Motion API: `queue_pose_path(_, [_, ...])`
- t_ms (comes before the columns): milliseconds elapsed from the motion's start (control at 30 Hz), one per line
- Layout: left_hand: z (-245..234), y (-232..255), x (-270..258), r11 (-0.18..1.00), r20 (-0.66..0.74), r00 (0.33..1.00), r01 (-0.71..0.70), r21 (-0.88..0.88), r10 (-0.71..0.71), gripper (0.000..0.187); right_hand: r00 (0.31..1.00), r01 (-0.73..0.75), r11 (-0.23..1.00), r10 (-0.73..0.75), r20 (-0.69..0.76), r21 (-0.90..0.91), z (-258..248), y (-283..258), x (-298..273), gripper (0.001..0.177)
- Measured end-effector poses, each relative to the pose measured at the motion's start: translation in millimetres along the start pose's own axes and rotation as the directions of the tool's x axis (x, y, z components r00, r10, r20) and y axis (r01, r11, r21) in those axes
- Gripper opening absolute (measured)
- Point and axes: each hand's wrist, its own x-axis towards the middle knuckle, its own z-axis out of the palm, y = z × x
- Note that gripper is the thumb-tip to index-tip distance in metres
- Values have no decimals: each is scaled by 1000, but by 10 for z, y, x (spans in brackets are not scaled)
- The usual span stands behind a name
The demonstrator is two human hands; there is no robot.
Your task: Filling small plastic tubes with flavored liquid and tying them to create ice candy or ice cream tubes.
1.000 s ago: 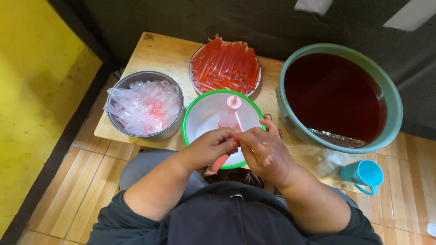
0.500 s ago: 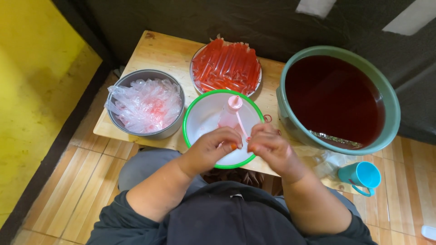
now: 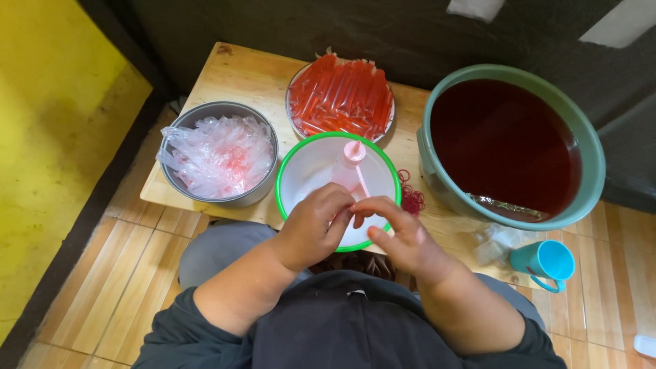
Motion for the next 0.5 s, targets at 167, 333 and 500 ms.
queue_pose_path(167, [-9, 30, 17, 996, 28, 996, 88, 27, -89, 6, 994, 97, 939, -106, -9, -331, 63, -127, 7, 50])
queue_pose_path(333, [93, -79, 0, 988, 96, 994, 42, 147, -56, 6, 999, 41, 912, -44, 3, -408, 55, -250, 4, 44])
queue_pose_path(500, [54, -19, 26, 939, 2, 974, -220, 265, 228, 16, 972, -210, 944, 229, 48, -256, 44, -416, 45, 50])
